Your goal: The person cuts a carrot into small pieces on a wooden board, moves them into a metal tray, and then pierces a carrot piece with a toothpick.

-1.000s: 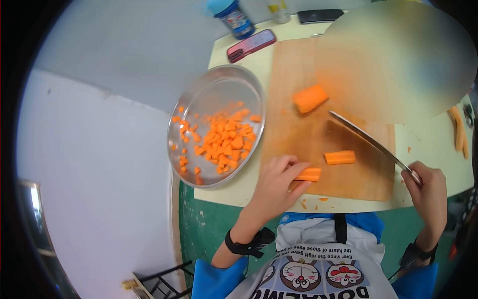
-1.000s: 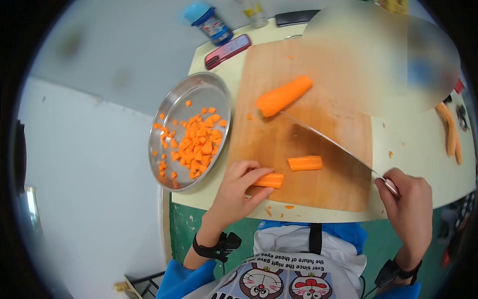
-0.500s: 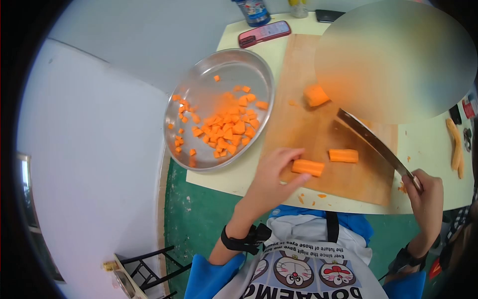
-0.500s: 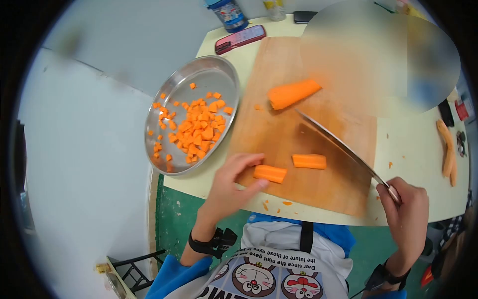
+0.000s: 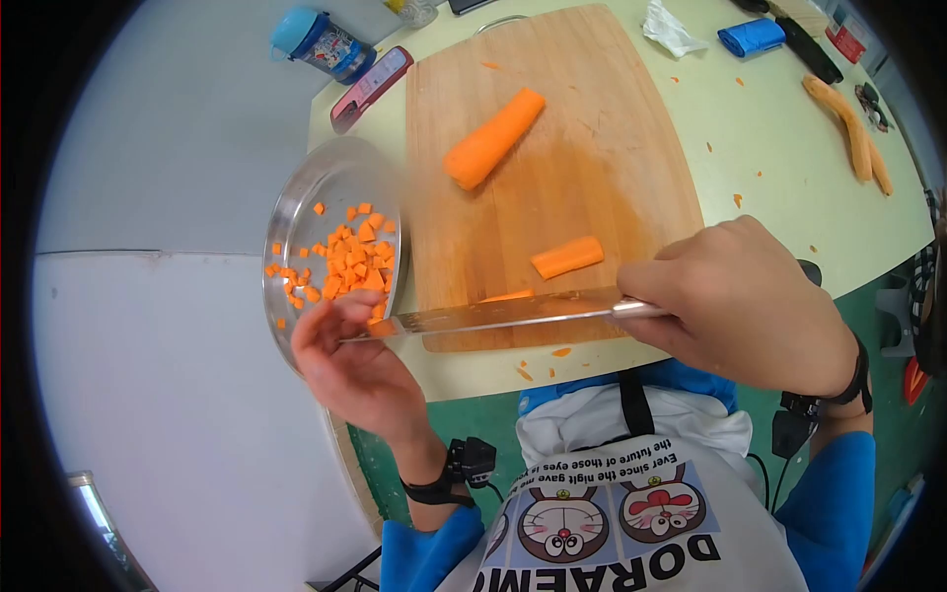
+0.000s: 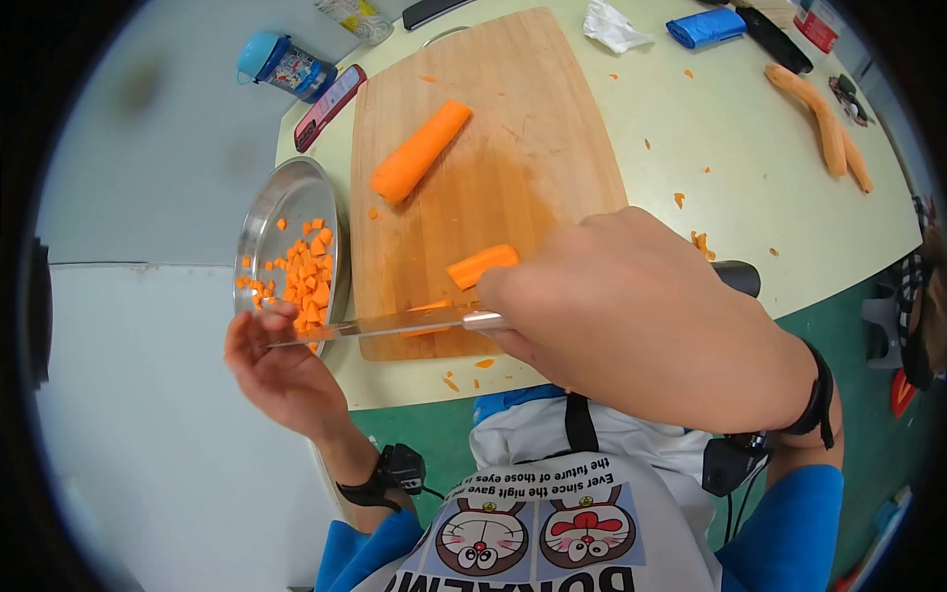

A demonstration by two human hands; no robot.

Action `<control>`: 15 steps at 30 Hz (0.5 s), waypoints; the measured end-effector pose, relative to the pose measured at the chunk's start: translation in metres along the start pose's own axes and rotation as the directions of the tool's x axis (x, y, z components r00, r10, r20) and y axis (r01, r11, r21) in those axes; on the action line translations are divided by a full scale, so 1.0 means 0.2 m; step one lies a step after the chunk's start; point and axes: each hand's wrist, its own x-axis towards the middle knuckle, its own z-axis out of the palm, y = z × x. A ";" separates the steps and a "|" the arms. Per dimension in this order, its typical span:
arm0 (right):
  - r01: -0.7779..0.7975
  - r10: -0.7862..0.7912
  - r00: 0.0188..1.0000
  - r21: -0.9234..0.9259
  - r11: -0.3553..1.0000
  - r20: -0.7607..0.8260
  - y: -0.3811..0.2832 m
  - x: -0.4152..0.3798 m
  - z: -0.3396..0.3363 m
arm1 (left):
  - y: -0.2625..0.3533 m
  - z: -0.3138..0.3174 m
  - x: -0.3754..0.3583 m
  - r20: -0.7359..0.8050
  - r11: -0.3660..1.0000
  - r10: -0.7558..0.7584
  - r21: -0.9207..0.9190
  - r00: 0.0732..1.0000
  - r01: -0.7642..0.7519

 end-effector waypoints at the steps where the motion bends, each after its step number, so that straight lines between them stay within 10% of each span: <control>1: 0.018 -0.018 1.000 -0.011 1.000 0.013 0.00 0.01 0.01 | -0.01 -0.01 0.01 0.044 0.995 -0.103 0.006 0.994 0.103; 15: 0.029 -0.027 0.999 -0.038 0.999 0.039 0.00 0.07 0.05 | -0.07 -0.07 -0.02 0.121 0.945 -0.305 -0.083 0.944 0.316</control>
